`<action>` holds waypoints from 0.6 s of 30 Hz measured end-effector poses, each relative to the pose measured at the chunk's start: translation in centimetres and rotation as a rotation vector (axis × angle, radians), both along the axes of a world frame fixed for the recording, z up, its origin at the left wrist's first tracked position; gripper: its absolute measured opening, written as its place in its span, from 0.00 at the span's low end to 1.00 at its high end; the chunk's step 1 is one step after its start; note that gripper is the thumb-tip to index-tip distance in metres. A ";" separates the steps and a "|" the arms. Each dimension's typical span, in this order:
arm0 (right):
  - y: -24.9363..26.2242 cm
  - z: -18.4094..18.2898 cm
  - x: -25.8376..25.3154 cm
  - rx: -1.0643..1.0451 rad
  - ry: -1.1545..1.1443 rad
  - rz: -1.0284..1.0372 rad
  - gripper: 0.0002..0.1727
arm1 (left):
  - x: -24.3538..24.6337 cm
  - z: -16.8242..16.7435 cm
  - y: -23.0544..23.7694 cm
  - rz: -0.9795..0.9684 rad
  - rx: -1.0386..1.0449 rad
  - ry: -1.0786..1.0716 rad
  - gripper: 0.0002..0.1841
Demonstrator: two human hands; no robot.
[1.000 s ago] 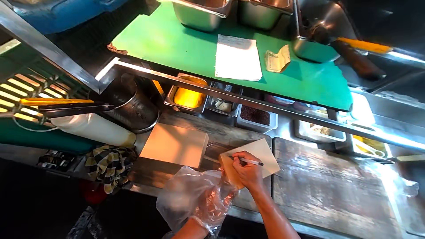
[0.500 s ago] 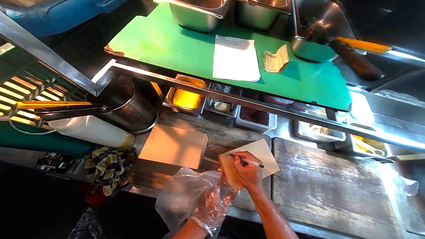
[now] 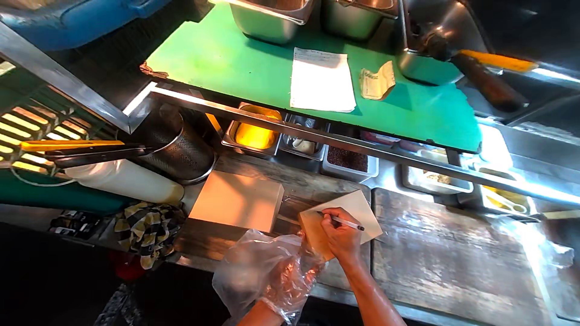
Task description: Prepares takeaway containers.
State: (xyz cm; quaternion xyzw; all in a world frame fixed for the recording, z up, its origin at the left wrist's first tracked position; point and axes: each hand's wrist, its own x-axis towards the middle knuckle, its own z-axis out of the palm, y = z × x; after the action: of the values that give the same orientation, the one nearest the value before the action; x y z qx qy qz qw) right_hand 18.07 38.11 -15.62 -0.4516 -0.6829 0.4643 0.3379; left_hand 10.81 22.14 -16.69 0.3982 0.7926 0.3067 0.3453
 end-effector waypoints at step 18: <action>-0.1 0.0 -0.1 0.031 -0.002 -0.004 0.06 | -0.1 0.5 0.2 -0.015 -0.016 0.014 0.45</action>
State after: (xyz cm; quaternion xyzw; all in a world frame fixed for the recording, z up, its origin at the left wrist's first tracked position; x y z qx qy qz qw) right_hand 17.98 38.03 -15.59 -0.4481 -0.6895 0.4525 0.3450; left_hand 10.73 22.33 -16.15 0.4037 0.7942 0.2951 0.3453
